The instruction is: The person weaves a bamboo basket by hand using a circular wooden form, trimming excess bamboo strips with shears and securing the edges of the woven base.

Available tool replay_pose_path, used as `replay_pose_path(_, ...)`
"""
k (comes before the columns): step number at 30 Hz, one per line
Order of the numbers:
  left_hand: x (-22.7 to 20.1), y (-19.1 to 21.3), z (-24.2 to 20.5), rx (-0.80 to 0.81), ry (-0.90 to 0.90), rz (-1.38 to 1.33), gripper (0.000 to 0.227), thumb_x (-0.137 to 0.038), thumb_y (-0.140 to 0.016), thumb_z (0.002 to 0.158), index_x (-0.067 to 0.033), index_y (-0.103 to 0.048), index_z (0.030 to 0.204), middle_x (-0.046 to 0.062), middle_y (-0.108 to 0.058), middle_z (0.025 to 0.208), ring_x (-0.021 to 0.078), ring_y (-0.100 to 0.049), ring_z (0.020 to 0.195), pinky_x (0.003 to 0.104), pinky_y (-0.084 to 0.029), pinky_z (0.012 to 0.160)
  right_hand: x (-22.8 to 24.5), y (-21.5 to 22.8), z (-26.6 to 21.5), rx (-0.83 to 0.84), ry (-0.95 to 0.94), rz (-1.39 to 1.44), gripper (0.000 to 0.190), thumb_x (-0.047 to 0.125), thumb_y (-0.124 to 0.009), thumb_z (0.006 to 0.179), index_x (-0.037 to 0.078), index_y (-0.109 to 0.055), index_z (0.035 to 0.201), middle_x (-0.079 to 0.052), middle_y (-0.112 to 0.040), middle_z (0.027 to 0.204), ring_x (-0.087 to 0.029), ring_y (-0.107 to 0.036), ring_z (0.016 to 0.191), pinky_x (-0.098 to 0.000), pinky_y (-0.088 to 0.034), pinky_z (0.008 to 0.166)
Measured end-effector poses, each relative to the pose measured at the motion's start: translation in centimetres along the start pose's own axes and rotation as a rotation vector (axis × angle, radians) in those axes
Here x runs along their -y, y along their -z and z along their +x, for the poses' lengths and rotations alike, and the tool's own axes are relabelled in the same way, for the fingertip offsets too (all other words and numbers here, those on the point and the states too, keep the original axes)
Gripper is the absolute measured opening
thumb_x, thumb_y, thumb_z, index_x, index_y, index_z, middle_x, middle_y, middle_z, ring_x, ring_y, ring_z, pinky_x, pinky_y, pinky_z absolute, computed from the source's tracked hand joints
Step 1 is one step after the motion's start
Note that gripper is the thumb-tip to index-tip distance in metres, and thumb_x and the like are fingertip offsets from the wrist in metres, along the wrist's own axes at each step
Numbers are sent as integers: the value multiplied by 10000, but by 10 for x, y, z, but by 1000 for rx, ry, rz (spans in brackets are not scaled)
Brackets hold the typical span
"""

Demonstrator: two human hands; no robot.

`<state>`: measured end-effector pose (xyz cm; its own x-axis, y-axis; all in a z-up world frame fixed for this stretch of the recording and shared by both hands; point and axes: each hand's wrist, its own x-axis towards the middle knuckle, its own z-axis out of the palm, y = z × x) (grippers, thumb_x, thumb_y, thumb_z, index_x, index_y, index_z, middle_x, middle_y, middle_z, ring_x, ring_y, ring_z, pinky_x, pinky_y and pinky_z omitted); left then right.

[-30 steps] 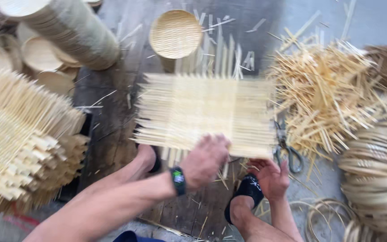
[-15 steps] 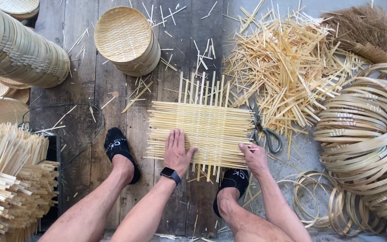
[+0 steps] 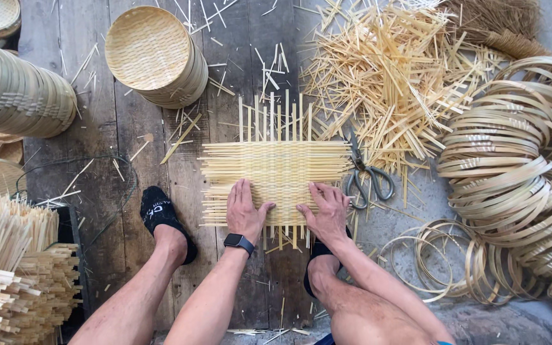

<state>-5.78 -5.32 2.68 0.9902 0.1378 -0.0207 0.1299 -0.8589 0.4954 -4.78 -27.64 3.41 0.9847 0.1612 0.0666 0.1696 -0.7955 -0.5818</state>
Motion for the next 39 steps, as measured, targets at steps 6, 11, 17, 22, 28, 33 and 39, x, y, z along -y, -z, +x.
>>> replay_pose_path(6, -17, 28, 23, 376, -190, 287, 922, -521, -857, 688, -286, -479, 1495, 188, -314, 1598, 426, -289, 1484, 565, -243, 1191, 1, 5, 3, -13, 21, -47, 641, 404, -844, 760, 68, -696, 1286, -84, -651, 1234, -287, -540, 1174, -465, -345, 1006)
replay_pose_path(11, -16, 23, 38, 559, -364, 347, 795, -448, -848, 708, -382, -535, 1436, 101, -231, 1667, 394, -169, 1535, 550, -171, 1226, 1, 7, 11, 5, 15, -37, 647, 418, -852, 754, 87, -689, 1285, -75, -655, 1226, -287, -555, 1158, -468, -355, 977)
replay_pose_path(17, -26, 24, 30, 552, -331, 371, 771, -332, -843, 678, -354, -581, 1403, 100, -263, 1653, 386, -173, 1535, 543, -178, 1231, -15, 19, -9, -118, -12, 94, 563, 301, -813, 811, 87, -640, 1303, -114, -628, 1304, -305, -546, 1250, -486, -391, 1046)
replay_pose_path(22, -23, 27, 32, 567, -342, 402, 746, -435, -857, 695, -381, -585, 1387, 44, -268, 1661, 359, -178, 1550, 517, -194, 1239, -109, 67, -72, -375, -383, -93, 457, 247, -789, 838, 96, -661, 1250, -125, -621, 1290, -316, -557, 1255, -466, -412, 1086)
replay_pose_path(28, -18, 23, 32, 543, -345, 364, 782, -484, -864, 647, -404, -592, 1376, 30, -273, 1657, 313, -165, 1559, 493, -186, 1253, -194, 120, -179, -113, -792, -366, 608, 361, -878, 700, 66, -657, 1183, -172, -578, 1173, -374, -531, 1155, -532, -407, 998)
replay_pose_path(33, -18, 19, 31, 595, -315, 440, 801, -552, -847, 640, -441, -561, 1381, 11, -259, 1663, 292, -151, 1568, 472, -165, 1270, -233, 124, -219, -176, -843, -449, 468, 291, -812, 821, 112, -695, 1238, -153, -554, 1128, -351, -543, 1104, -497, -444, 957)
replay_pose_path(39, -10, 14, 29, 548, -365, 441, 804, -600, -812, 642, -446, -558, 1389, 25, -246, 1678, 306, -141, 1574, 478, -155, 1268, -236, 130, -185, -175, -603, -465, 134, 258, -777, 844, 195, -792, 961, -47, -652, 1004, -285, -630, 1028, -466, -492, 939)
